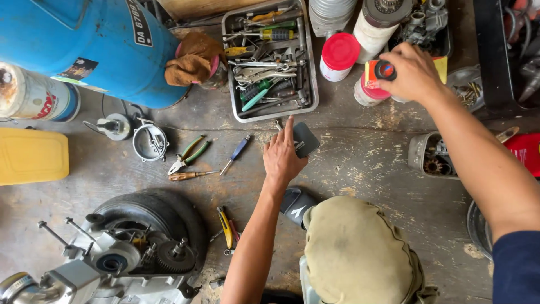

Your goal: The person works on a disassembled engine placed on a tire, handling a bearing and a small box of parts. They use a screwdriver to manipulate a small component and then reassemble parts of the engine casing.

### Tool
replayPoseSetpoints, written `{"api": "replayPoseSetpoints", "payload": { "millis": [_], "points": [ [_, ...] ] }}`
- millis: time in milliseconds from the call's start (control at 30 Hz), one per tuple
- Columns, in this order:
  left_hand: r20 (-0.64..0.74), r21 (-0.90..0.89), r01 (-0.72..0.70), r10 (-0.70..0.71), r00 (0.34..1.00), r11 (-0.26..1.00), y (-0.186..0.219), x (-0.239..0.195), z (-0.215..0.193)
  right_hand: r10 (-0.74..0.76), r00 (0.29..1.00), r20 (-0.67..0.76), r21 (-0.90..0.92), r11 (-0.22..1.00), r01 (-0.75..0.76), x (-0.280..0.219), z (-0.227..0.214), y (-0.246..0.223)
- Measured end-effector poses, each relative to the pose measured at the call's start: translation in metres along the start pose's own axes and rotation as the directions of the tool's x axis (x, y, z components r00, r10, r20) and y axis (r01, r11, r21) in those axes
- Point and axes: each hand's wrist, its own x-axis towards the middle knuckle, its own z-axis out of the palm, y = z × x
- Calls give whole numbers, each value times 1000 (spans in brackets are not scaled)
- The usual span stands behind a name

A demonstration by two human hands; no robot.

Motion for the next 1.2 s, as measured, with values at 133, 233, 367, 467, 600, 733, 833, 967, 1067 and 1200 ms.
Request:
{"api": "replayPoseSetpoints", "payload": {
  "millis": [133, 233, 367, 467, 600, 733, 833, 967, 1067, 1200],
  "points": [
    [2, 21, 63, -63, 998, 998, -19, -7, -1, -202, 976, -81, -23, 979, 200, -15, 12, -42],
    [243, 5, 202, -198, 950, 979, -34, -15, -3, -265, 964, -4, 44, 963, 265, -19, 32, -75],
    [233, 4, 299, -292, 928, 954, -59, -33, 6, -393, 918, 49, 62, 919, 390, -19, 48, -114],
    [255, -4, 360, -348, 902, 933, -78, -48, 14, -407, 910, 75, 97, 912, 400, -22, 62, -130],
    [275, 31, 410, -402, 873, 912, -92, -54, 24, -385, 919, 84, 162, 915, 369, -30, 68, -135],
    [296, 51, 388, -385, 874, 920, -80, -45, 21, -357, 932, -63, 180, 915, 362, -28, 69, -102],
    [307, 0, 343, -326, 894, 940, -61, -38, 18, -262, 885, -385, 146, 929, 339, -27, 53, -60],
    [-14, -61, 140, -141, 990, 988, -34, -15, 23, -108, 907, -407, 19, 992, 126, -24, 26, -8],
    [-33, -79, 85, -88, 996, 993, -17, -4, 23, -60, 929, -365, -24, 998, 55, -29, 35, 17],
    [-52, -48, 33, -35, 998, 998, -7, 9, 21, -250, 829, -501, -264, 956, 129, -40, 15, -8]
  ]
}}
